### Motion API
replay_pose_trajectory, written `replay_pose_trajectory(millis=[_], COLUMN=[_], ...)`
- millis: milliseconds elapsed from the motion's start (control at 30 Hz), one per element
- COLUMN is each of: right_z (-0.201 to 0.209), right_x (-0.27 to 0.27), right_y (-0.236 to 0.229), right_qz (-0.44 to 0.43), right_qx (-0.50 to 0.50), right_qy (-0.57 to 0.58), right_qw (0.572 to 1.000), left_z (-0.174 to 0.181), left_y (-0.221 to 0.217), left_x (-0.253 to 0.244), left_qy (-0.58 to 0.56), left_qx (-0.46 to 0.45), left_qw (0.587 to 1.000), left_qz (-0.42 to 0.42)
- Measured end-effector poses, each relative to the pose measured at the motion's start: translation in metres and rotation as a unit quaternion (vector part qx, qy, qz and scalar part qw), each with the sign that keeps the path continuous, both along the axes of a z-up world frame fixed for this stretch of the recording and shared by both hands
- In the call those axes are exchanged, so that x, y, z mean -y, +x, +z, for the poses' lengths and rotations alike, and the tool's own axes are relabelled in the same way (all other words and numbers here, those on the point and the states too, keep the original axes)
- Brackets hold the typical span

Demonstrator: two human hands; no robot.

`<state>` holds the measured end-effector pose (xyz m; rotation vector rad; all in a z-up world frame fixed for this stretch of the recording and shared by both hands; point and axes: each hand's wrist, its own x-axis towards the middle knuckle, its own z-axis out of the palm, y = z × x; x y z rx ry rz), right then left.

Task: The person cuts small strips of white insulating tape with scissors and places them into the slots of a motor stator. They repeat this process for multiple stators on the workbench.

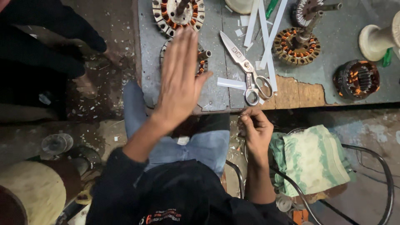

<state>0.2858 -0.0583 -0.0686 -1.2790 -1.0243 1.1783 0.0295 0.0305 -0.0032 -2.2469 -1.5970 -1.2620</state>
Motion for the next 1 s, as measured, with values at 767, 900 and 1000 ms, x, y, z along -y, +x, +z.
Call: replay_pose_trajectory(millis=[767, 900, 1000], right_z=[0.044, 0.043, 0.039], right_x=[-0.045, -0.071, -0.085], right_y=[-0.066, -0.085, -0.093], right_qz=[0.07, 0.087, 0.103], right_qx=[0.288, 0.325, 0.348], right_qy=[0.171, 0.226, 0.255], right_qw=[0.94, 0.914, 0.896], left_z=[-0.023, -0.018, -0.016], left_y=[-0.029, -0.029, -0.026], left_x=[0.01, 0.01, 0.01], left_qy=[-0.091, -0.093, -0.087], left_qx=[0.233, 0.246, 0.257], left_qw=[0.952, 0.949, 0.946], left_qz=[-0.176, -0.175, -0.174])
